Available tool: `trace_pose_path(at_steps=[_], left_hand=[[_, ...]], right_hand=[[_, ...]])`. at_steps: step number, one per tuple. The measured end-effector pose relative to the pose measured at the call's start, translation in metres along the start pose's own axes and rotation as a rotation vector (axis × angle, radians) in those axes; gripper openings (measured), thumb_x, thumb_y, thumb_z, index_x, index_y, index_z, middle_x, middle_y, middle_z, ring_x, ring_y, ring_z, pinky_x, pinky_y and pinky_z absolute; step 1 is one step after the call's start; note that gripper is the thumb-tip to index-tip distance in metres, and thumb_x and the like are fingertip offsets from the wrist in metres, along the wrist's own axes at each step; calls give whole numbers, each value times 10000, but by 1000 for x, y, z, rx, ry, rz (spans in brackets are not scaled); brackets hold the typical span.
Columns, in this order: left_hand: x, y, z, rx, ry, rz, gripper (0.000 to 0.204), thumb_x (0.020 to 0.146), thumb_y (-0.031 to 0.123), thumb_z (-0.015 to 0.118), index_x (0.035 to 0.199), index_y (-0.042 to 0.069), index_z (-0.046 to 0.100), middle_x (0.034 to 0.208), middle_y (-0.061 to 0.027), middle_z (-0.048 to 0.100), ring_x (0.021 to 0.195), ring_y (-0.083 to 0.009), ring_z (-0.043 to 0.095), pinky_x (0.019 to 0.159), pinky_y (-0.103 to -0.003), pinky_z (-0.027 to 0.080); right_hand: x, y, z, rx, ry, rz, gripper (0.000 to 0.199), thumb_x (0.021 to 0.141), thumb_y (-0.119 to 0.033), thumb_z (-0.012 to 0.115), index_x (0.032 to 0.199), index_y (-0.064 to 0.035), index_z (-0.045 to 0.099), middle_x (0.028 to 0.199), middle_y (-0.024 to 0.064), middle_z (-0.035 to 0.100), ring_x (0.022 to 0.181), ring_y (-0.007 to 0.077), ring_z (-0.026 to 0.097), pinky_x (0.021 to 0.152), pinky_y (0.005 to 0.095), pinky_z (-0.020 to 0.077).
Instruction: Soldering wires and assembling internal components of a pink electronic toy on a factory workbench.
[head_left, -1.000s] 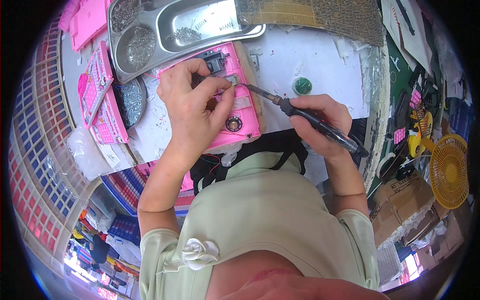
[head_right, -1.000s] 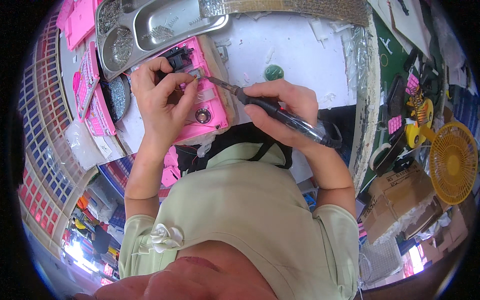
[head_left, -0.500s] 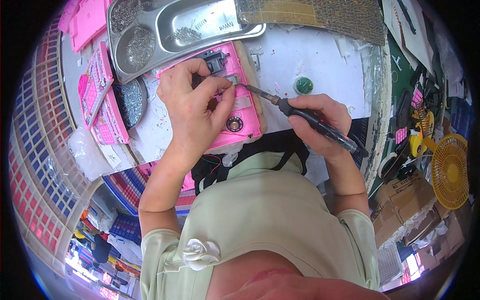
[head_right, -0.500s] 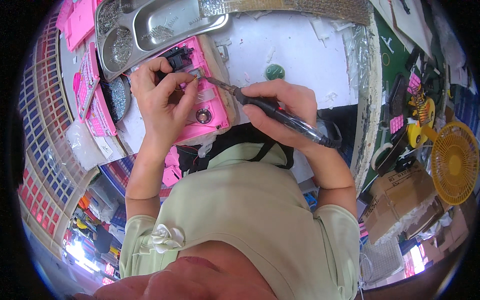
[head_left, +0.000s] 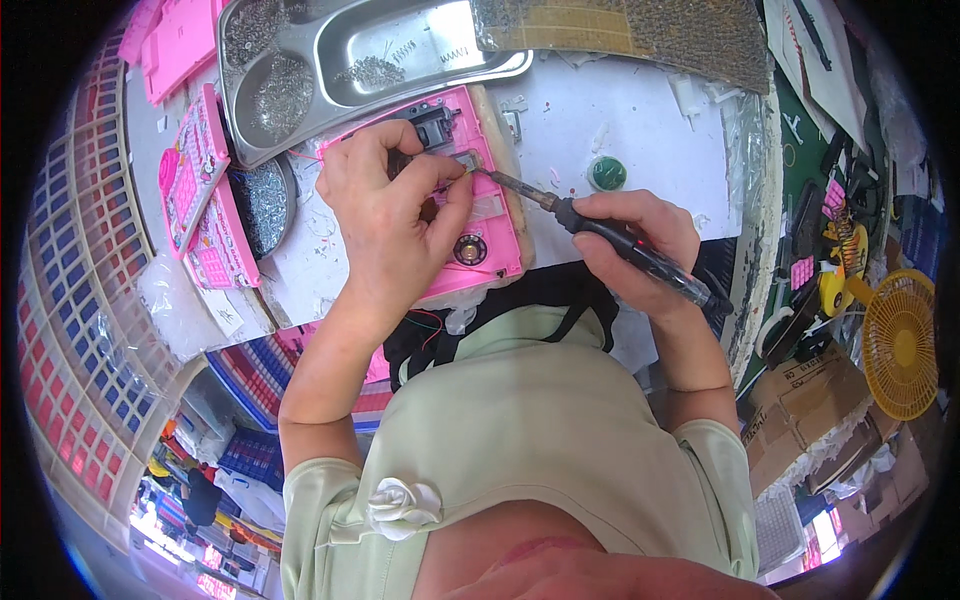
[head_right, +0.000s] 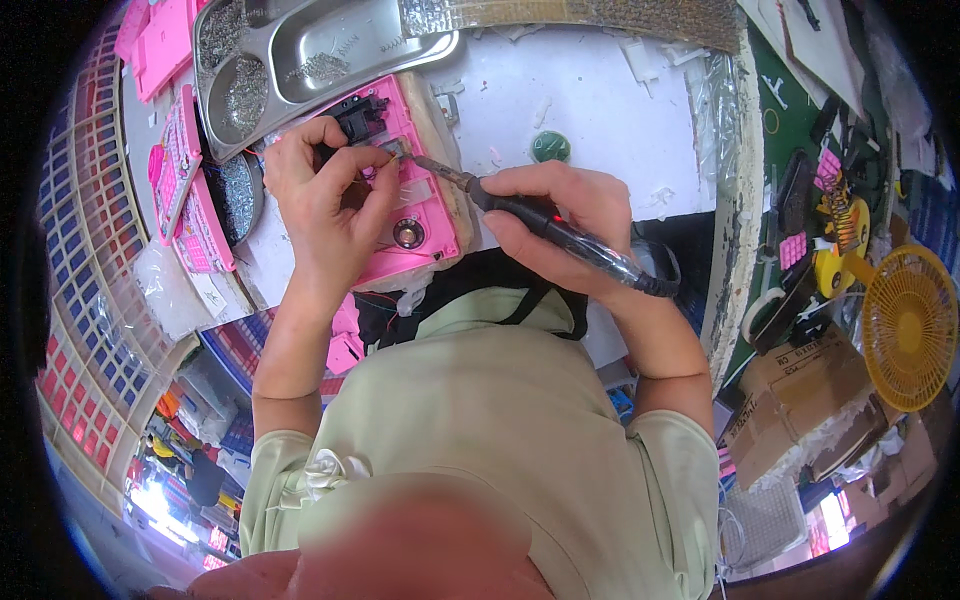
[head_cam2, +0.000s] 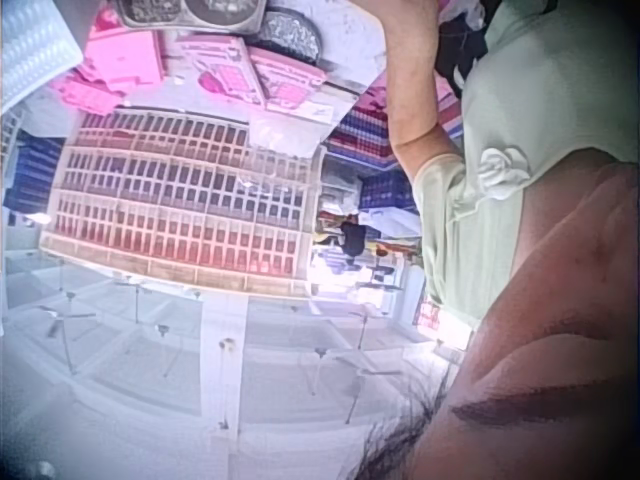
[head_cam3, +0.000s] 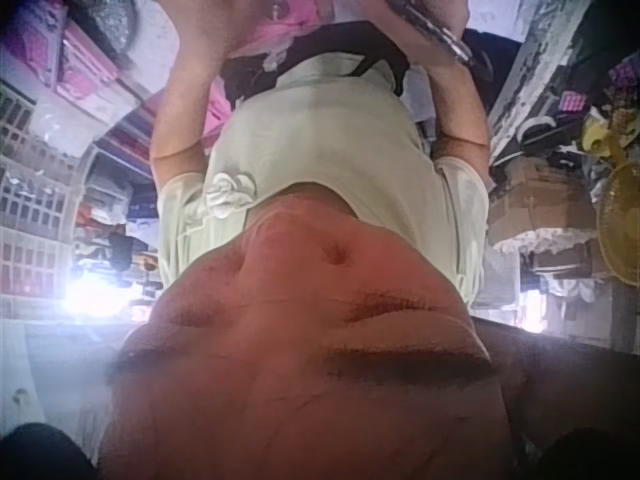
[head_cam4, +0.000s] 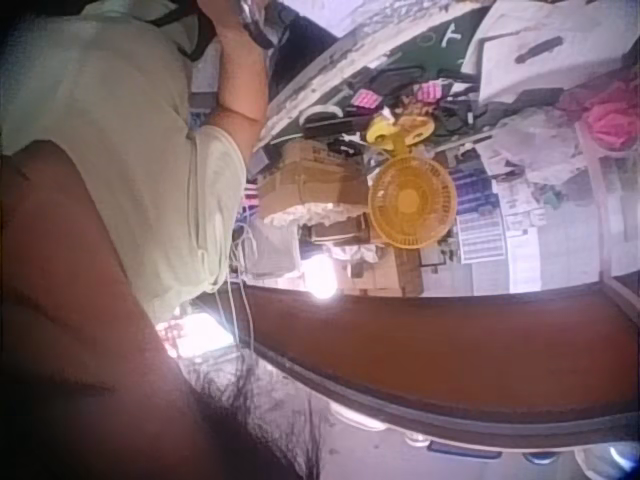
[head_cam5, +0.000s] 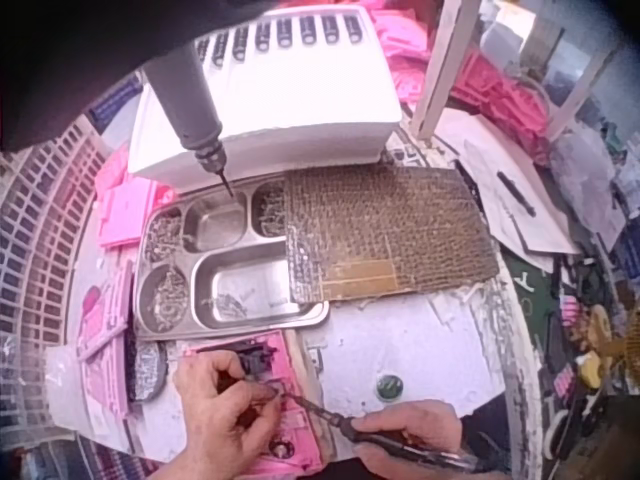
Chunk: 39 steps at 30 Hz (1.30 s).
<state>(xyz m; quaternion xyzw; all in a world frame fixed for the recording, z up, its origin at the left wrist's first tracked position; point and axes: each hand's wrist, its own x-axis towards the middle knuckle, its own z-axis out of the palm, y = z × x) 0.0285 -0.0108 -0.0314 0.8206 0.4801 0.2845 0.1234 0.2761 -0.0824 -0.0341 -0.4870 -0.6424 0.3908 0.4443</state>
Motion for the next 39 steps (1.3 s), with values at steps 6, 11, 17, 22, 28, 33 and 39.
trace_pose_path(at_steps=[6, 11, 17, 22, 28, 33, 39], left_hand=[[0, 1, -1, 2, -3, -4, 141, 692, 159, 832, 800, 159, 741, 997, -29, 568, 935, -264, 502, 811, -405, 341], [-1, 2, -3, 20, -10, -8, 138, 698, 159, 827, 806, 163, 742, 991, -26, 566, 938, -264, 504, 811, -410, 338], [1, 3, -3, 26, -22, -9, 135, 703, 162, 824, 812, 165, 744, 986, -25, 566, 939, -264, 505, 813, -412, 333], [2, 5, -7, 54, -59, -16, 142, 712, 162, 827, 831, 144, 753, 985, -39, 569, 933, -259, 511, 827, -406, 339], [2, 6, -10, 63, -76, -9, 145, 743, 147, 812, 872, 112, 756, 976, -57, 562, 910, -243, 515, 839, -385, 346], [7, 12, -8, 95, -86, -44, 94, 758, 167, 779, 819, 130, 716, 956, -42, 552, 932, -262, 518, 829, -423, 328], [12, 13, -6, 164, -97, -3, 99, 765, 165, 767, 823, 124, 697, 932, -45, 519, 918, -267, 508, 839, -453, 324]], right_hand=[[-2, -4, -4, 88, 68, 119, 267, 843, -56, 805, 1091, -9, 719, 879, 76, 749, 702, 111, 660, 639, 242, 508], [-3, -4, -7, 73, 87, 124, 276, 830, -73, 821, 1084, -15, 728, 846, 68, 736, 689, 118, 653, 638, 241, 507], [-3, -3, -9, 88, 107, 106, 283, 833, -71, 821, 1093, -11, 727, 840, 57, 731, 684, 98, 633, 634, 233, 497], [0, -6, -11, 96, 117, 98, 272, 838, -73, 817, 1089, -17, 728, 859, 70, 744, 705, 114, 669, 650, 242, 521], [4, -7, -14, 42, 78, 69, 275, 839, -83, 817, 1089, -25, 718, 885, 91, 757, 724, 150, 710, 655, 266, 545], [7, -4, -12, 51, 43, 20, 283, 853, -70, 802, 1113, -12, 705, 898, 82, 753, 701, 99, 646, 636, 229, 490], [11, 4, -6, 15, 16, -54, 286, 860, -75, 797, 1119, -2, 701, 907, 75, 757, 686, 86, 634, 621, 221, 479]])
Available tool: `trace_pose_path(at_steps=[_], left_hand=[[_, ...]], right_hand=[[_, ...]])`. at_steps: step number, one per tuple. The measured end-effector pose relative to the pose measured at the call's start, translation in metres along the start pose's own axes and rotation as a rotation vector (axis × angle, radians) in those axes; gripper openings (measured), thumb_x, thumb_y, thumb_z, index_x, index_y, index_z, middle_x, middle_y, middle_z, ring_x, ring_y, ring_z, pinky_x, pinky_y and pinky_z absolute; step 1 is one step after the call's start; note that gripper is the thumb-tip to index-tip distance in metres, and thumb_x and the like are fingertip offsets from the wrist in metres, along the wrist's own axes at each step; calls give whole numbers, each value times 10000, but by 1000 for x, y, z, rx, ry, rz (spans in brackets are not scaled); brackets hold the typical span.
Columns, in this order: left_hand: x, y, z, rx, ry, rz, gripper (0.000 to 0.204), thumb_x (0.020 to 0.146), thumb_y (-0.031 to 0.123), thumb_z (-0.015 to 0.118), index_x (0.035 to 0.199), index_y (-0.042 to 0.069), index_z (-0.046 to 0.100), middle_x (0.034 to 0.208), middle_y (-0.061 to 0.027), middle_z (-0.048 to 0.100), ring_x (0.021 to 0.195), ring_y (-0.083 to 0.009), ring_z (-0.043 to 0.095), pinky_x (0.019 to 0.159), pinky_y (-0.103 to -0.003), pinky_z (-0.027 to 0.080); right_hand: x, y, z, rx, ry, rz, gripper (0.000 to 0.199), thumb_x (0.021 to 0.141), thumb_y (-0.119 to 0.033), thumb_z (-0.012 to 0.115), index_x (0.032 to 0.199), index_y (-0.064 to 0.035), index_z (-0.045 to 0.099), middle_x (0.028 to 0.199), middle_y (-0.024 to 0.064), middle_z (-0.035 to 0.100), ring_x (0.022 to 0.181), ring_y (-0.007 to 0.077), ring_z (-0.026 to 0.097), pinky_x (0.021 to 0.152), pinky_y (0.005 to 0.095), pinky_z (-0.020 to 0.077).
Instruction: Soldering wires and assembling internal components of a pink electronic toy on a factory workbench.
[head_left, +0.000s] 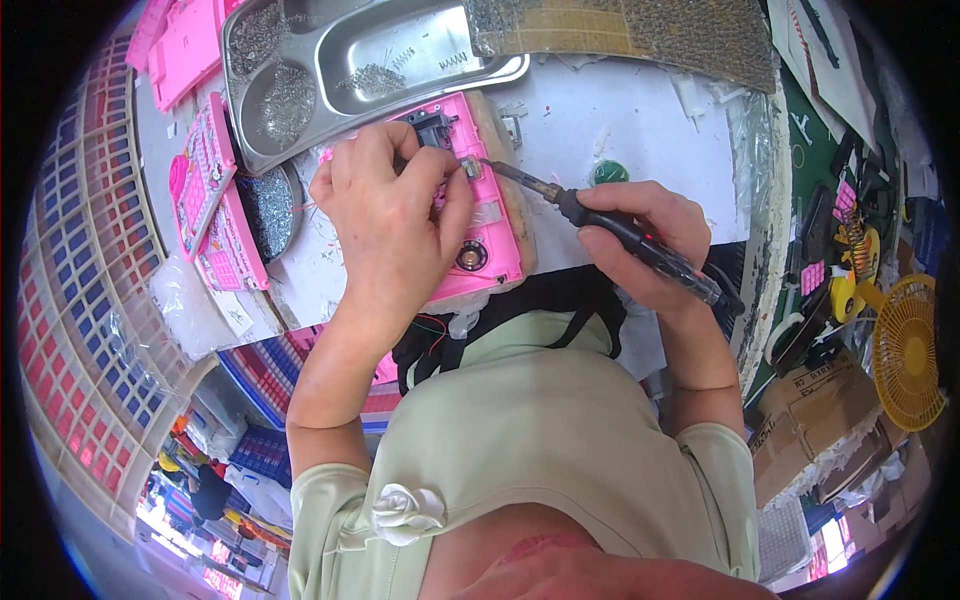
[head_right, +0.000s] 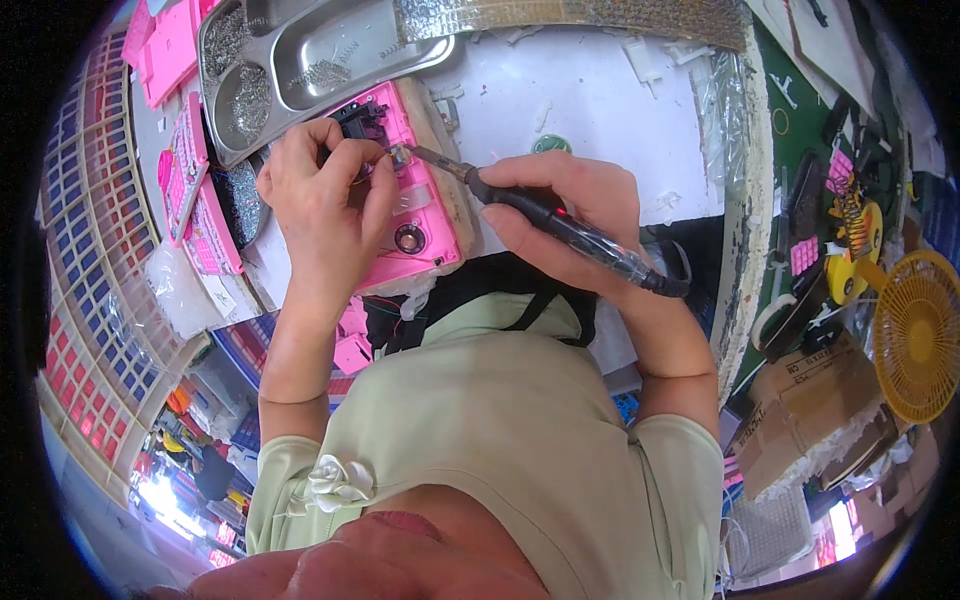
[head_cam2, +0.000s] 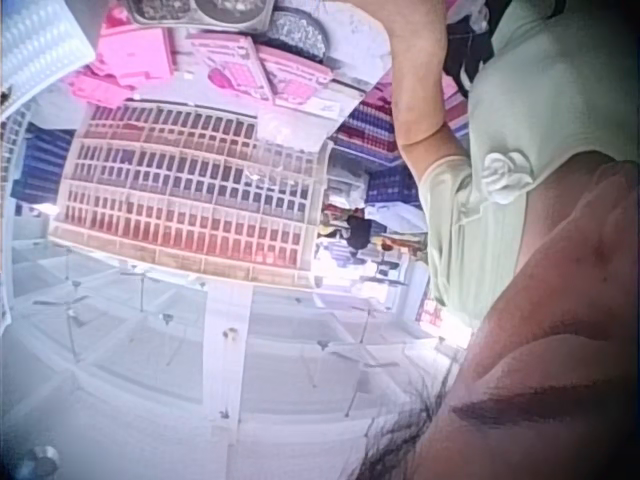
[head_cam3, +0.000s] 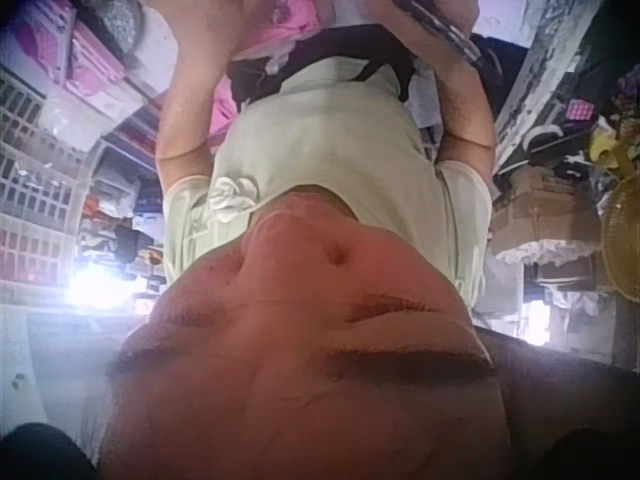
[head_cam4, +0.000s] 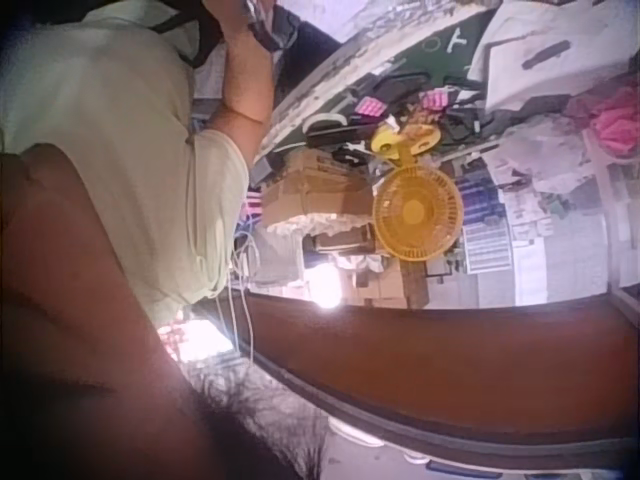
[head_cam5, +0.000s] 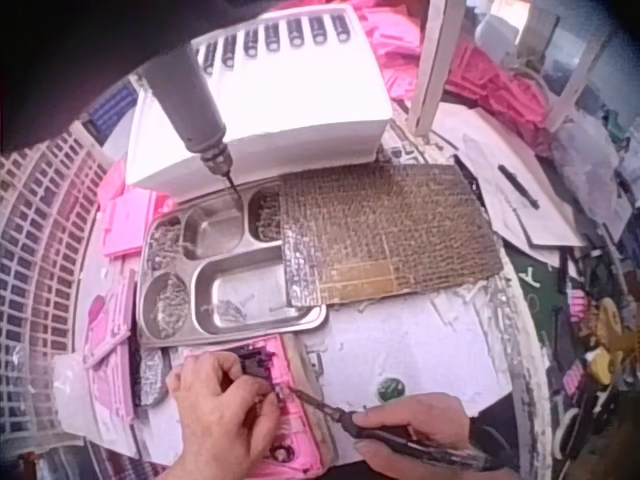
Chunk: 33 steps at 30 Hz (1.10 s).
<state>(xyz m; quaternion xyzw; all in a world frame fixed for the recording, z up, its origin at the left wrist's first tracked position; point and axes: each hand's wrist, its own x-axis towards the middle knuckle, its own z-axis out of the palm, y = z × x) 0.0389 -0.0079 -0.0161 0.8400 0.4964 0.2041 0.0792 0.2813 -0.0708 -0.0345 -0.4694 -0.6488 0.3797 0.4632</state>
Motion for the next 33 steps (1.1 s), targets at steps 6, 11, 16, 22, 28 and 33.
trace_pose_path(at_steps=[6, 11, 16, 22, 28, 33], left_hand=[[3, 1, -2, 14, -26, 3, 108, 766, 163, 768, 830, 124, 691, 952, -47, 517, 923, -268, 502, 855, -462, 325], [3, 2, -2, 39, -30, 2, 123, 760, 164, 778, 852, 126, 707, 946, -44, 536, 930, -255, 539, 851, -420, 333], [4, 3, -3, 51, -27, 4, 138, 752, 164, 787, 868, 130, 719, 940, -44, 545, 934, -248, 558, 847, -398, 338], [4, 3, -3, 42, -23, 16, 121, 757, 157, 779, 850, 127, 707, 943, -47, 536, 930, -255, 543, 856, -419, 334], [5, 4, -3, 28, -37, 17, 92, 777, 151, 762, 819, 121, 687, 958, -49, 526, 922, -270, 517, 880, -462, 330], [5, 4, -3, 35, -38, 24, 95, 781, 153, 761, 827, 121, 684, 962, -50, 528, 926, -270, 517, 883, -464, 329]], right_hand=[[2, 2, 2, -6, -11, -16, 286, 860, -89, 804, 1114, -4, 702, 914, 83, 765, 718, 109, 676, 646, 235, 512], [2, 4, 5, -13, -10, -14, 288, 860, -97, 808, 1111, -6, 700, 908, 85, 764, 714, 112, 677, 645, 236, 513], [3, 3, 4, -14, -27, 5, 284, 863, -100, 808, 1109, -10, 699, 904, 86, 762, 710, 113, 675, 640, 233, 508], [4, 4, 5, 1, -12, -15, 278, 864, -103, 808, 1105, -10, 706, 893, 81, 759, 699, 113, 668, 632, 238, 502], [7, 0, 5, -2, -1, 35, 290, 825, -101, 835, 1089, -64, 722, 860, 90, 745, 676, 212, 698, 620, 304, 532], [8, 1, 6, -5, -13, -13, 280, 842, -84, 816, 1097, -28, 715, 873, 79, 744, 676, 140, 656, 615, 258, 495]])
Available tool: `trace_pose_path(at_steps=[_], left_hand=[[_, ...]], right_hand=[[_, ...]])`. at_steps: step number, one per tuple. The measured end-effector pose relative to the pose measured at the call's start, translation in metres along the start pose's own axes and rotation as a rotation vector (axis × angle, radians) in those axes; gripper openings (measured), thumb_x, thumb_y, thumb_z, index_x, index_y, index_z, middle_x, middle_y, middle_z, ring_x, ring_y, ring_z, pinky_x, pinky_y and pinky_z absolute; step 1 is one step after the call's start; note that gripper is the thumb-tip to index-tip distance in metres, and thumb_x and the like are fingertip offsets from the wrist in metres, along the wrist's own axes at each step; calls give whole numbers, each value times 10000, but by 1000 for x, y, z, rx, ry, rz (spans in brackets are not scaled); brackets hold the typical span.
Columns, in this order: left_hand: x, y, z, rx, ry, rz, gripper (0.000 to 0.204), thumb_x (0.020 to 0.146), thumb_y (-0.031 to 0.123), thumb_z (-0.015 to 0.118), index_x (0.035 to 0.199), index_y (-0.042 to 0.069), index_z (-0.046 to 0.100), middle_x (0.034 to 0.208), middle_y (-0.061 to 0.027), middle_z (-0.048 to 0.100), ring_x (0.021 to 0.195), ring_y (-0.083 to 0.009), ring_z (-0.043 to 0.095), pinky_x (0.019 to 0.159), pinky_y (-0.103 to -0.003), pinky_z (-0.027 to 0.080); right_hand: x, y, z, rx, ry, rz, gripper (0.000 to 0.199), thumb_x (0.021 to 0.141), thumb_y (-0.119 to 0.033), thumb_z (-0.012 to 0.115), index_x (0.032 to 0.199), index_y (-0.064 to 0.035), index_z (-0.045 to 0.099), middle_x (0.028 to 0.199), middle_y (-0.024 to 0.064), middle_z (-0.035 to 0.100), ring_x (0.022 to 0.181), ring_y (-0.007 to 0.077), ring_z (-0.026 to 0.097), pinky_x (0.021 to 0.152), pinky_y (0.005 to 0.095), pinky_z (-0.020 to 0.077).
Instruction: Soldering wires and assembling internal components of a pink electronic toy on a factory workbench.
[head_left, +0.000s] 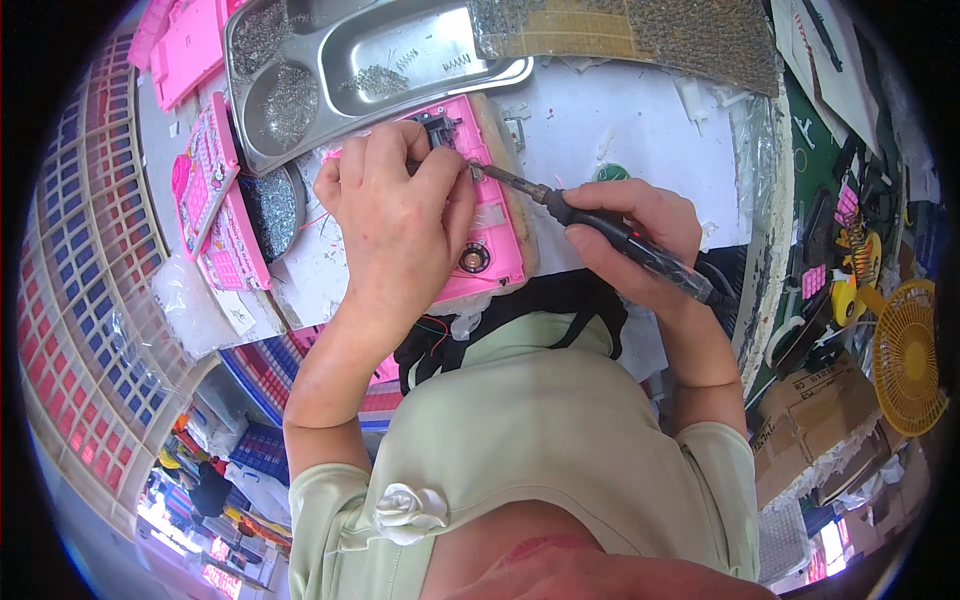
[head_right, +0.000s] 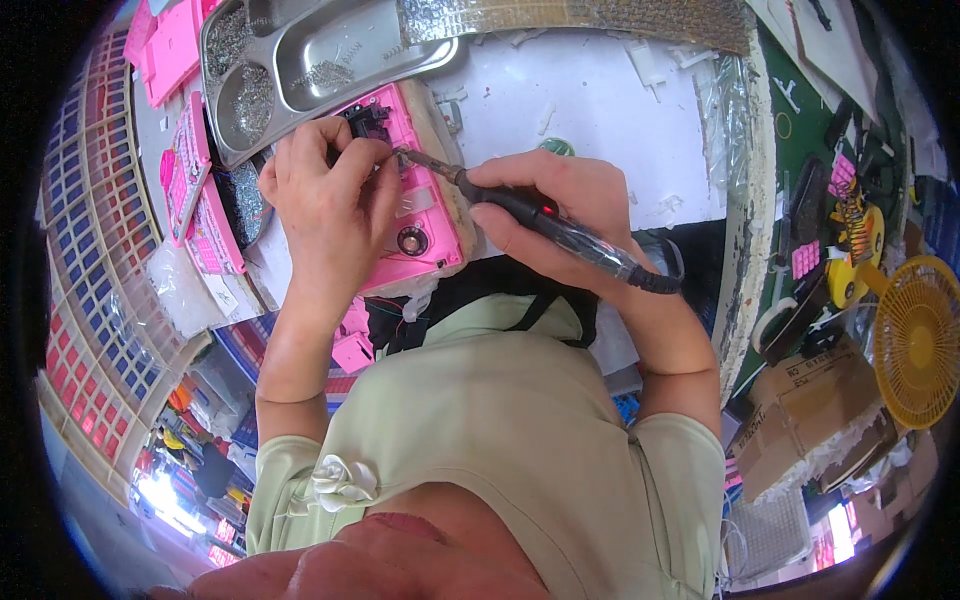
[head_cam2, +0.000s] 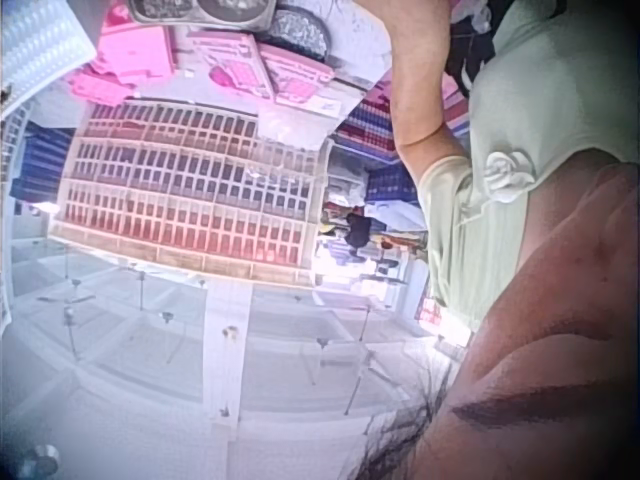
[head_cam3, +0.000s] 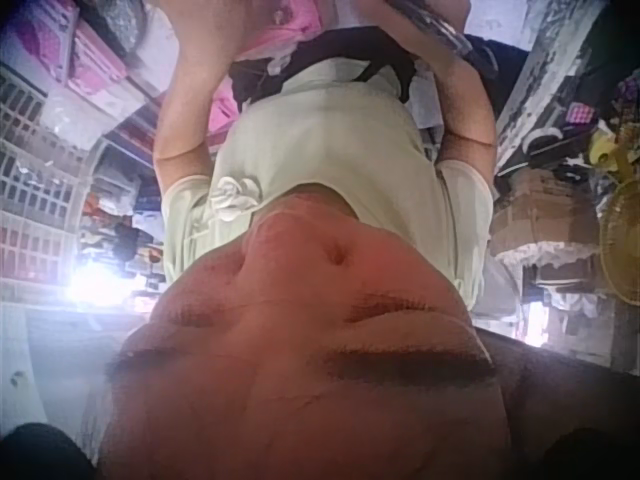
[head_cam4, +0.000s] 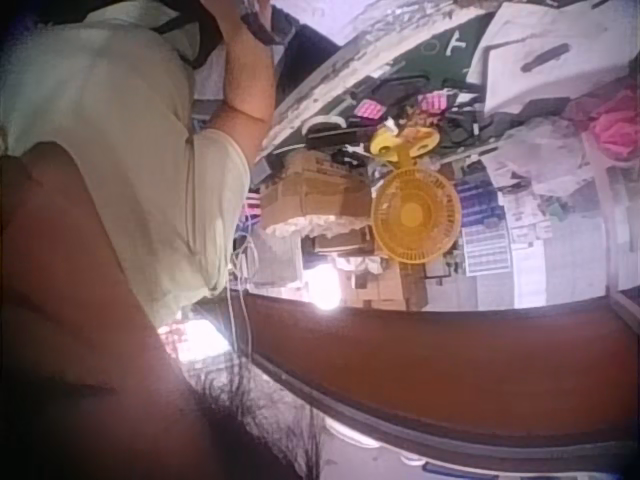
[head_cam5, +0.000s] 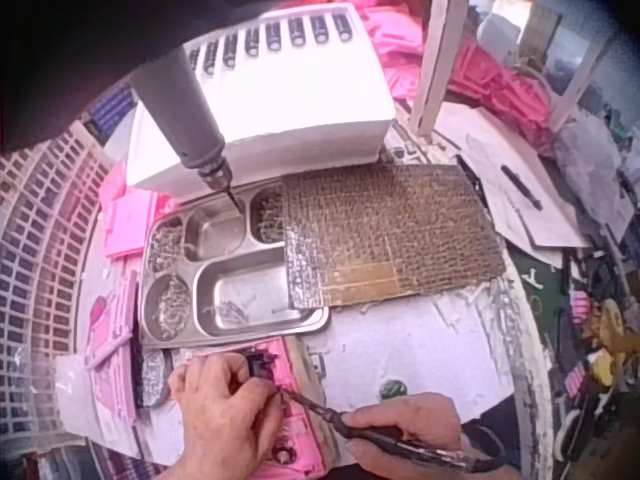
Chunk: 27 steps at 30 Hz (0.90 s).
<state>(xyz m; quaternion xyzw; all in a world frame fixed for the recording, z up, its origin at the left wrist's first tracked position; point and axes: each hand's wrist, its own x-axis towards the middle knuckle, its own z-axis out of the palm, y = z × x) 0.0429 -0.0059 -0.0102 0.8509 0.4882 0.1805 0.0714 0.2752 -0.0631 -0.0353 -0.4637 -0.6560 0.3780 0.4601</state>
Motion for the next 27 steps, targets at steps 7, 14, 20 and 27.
trace_pose_path(at_steps=[7, 14, 20, 27], left_hand=[[-1, 0, 1, 9, 2, -3, 106, 782, 160, 762, 813, 118, 670, 962, -51, 531, 928, -271, 519, 886, -464, 329], [0, 1, 0, 44, 2, 8, 102, 782, 163, 760, 814, 118, 674, 958, -49, 534, 923, -266, 529, 889, -469, 331], [1, 2, 1, 60, 5, 24, 98, 786, 160, 760, 817, 118, 677, 953, -46, 537, 918, -259, 533, 885, -463, 330], [1, 2, -3, 75, -6, 36, 101, 789, 163, 763, 822, 114, 681, 956, -45, 539, 913, -254, 537, 883, -447, 323]], right_hand=[[-6, -2, -10, 0, 18, 23, 282, 859, -57, 793, 1120, -2, 703, 904, 79, 752, 693, 88, 634, 630, 220, 480], [-15, -4, -12, 3, 34, 41, 282, 856, -55, 791, 1119, -6, 703, 909, 80, 757, 693, 95, 642, 633, 228, 492], [-12, -6, -10, -31, 13, 19, 283, 837, -84, 812, 1096, -22, 717, 902, 69, 760, 663, 98, 636, 607, 231, 477], [-12, -3, -9, -6, 35, -10, 289, 832, -82, 813, 1098, -24, 716, 890, 64, 755, 659, 95, 629, 600, 230, 470]])
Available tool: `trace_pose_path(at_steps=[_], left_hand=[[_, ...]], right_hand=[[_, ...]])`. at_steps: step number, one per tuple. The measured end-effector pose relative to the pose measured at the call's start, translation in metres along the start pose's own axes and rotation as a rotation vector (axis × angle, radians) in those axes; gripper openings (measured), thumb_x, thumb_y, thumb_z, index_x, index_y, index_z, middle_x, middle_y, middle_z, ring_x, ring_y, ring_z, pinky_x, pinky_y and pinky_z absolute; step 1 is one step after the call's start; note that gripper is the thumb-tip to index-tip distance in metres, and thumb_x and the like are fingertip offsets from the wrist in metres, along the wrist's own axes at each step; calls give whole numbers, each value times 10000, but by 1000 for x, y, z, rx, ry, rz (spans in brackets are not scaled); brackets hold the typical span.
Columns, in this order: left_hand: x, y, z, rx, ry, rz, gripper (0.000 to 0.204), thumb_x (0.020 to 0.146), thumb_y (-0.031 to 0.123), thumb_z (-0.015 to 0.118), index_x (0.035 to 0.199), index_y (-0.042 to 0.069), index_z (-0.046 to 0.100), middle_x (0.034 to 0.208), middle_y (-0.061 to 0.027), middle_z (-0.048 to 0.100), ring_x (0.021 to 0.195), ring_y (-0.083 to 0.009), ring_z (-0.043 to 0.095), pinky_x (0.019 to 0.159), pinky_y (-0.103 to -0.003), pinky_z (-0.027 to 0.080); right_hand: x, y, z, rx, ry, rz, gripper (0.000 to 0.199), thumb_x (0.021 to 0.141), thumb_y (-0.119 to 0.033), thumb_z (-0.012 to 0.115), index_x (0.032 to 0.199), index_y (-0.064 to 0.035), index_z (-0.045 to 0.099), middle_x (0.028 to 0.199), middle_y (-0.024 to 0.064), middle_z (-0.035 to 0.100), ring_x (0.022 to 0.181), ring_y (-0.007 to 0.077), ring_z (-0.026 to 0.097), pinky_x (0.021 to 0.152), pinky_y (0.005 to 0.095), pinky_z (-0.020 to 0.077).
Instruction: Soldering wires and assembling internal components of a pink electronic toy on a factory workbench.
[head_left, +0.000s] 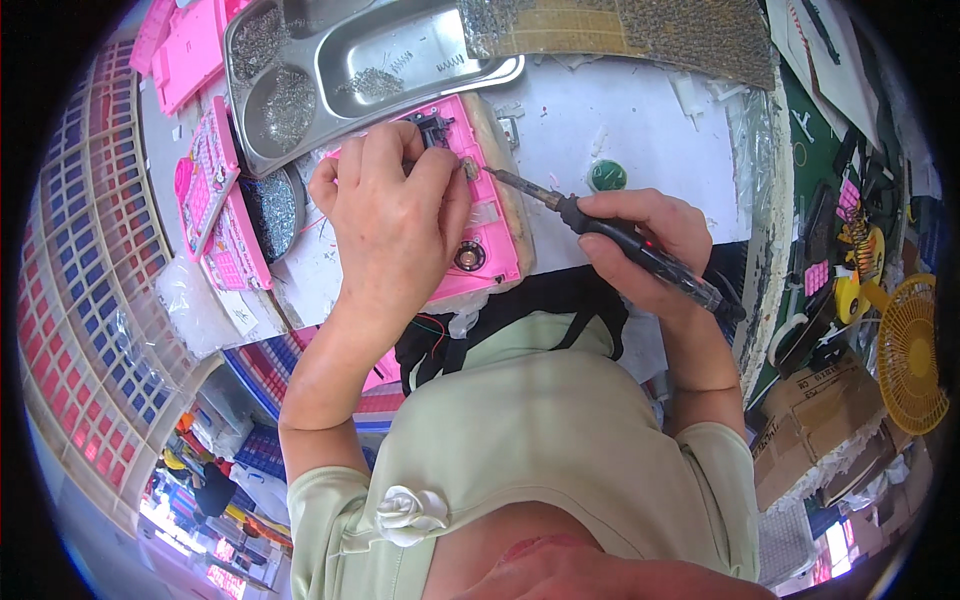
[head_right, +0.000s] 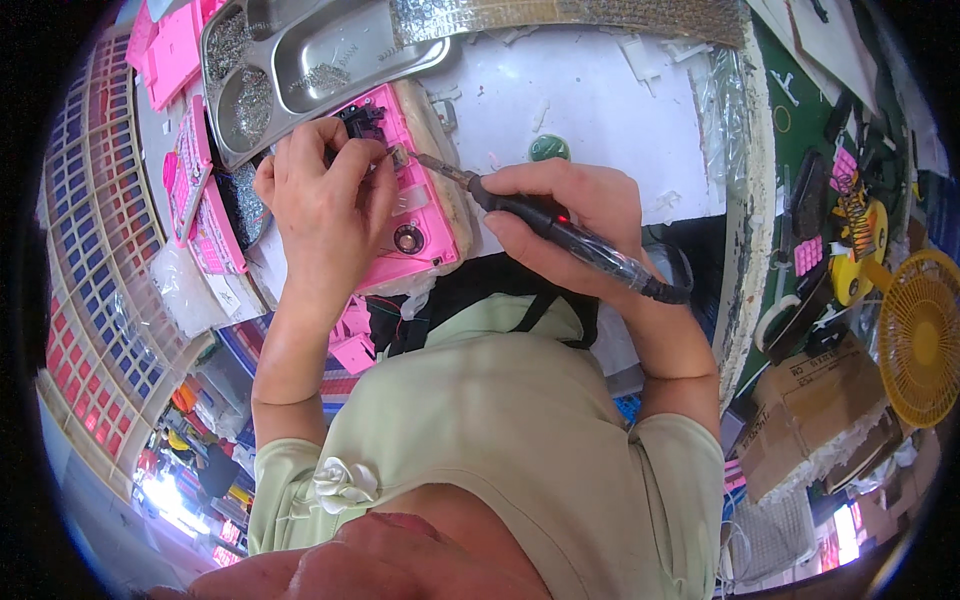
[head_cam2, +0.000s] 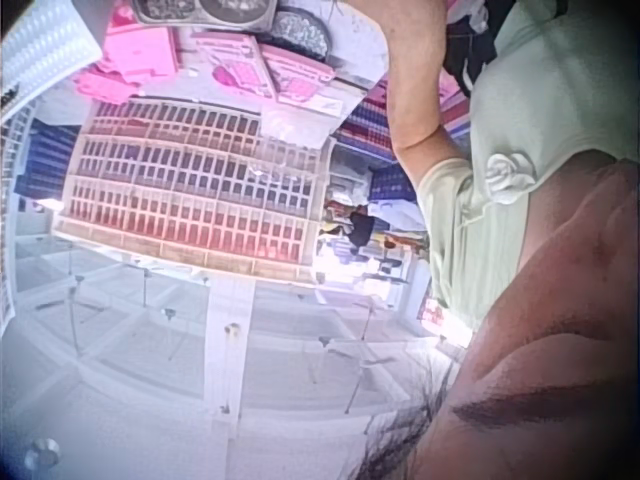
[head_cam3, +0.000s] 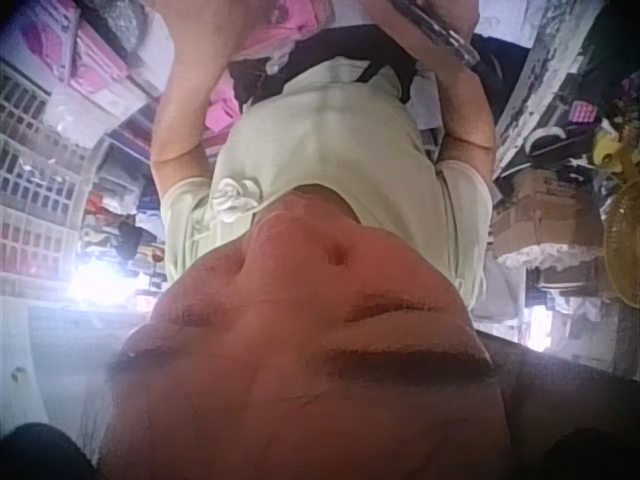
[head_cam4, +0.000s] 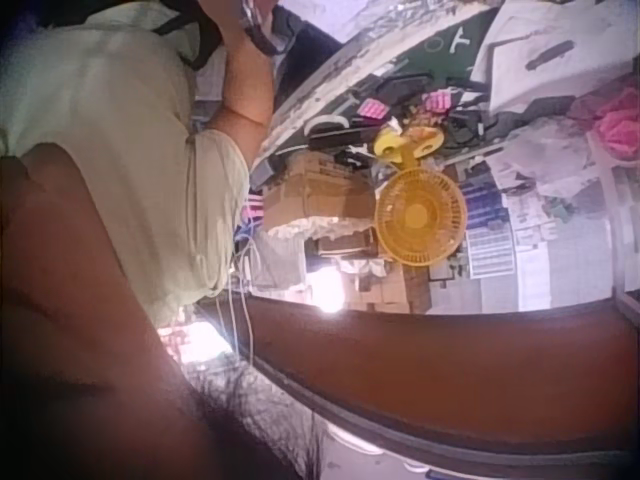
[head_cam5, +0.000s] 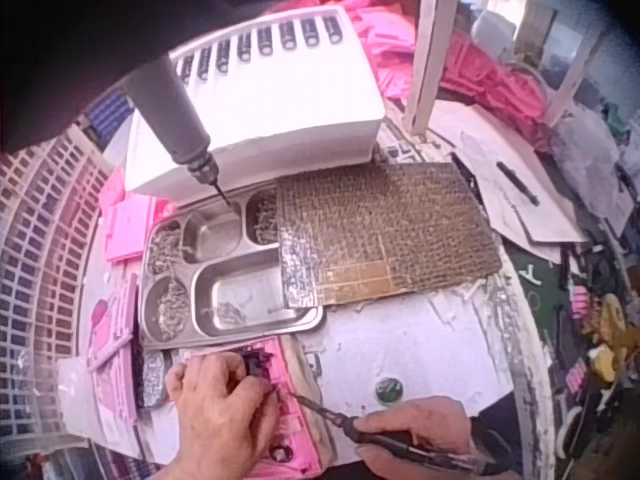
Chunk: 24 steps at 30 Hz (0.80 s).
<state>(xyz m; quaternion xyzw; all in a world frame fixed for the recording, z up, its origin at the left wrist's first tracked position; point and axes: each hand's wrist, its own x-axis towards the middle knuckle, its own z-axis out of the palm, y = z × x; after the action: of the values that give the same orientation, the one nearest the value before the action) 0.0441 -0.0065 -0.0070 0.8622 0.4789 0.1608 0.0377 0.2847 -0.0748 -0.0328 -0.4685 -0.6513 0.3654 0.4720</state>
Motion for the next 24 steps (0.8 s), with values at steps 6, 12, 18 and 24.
trace_pose_path(at_steps=[6, 12, 18, 24], left_hand=[[-1, -2, -7, -56, -36, -1, 153, 770, 173, 790, 886, 118, 706, 969, -44, 552, 933, -249, 548, 889, -443, 324], [-10, -8, -4, -101, 9, 70, 212, 750, 141, 811, 938, 128, 715, 1038, -35, 590, 954, -235, 567, 921, -434, 329], [-13, -16, -1, -43, 1, 97, 231, 763, 147, 811, 972, 138, 712, 1091, -29, 610, 973, -232, 574, 937, -432, 337], [-22, -36, -22, -33, 74, -23, 320, 803, 190, 812, 1077, 83, 686, 1088, -66, 631, 985, -272, 611, 915, -457, 400]], right_hand=[[-1, -3, -2, 9, 1, 65, 282, 831, -92, 822, 1088, -51, 713, 855, 97, 742, 671, 200, 700, 618, 290, 532], [1, -4, -3, -6, 9, 42, 273, 833, -90, 820, 1082, -51, 715, 849, 94, 742, 665, 200, 695, 610, 296, 528], [0, -1, -2, 21, -4, 4, 294, 835, -25, 790, 1115, 2, 705, 895, 81, 754, 684, 87, 631, 614, 223, 473], [-4, -6, -2, 34, 53, 120, 287, 814, -69, 828, 1080, -36, 724, 862, 75, 748, 656, 149, 674, 602, 260, 508]])
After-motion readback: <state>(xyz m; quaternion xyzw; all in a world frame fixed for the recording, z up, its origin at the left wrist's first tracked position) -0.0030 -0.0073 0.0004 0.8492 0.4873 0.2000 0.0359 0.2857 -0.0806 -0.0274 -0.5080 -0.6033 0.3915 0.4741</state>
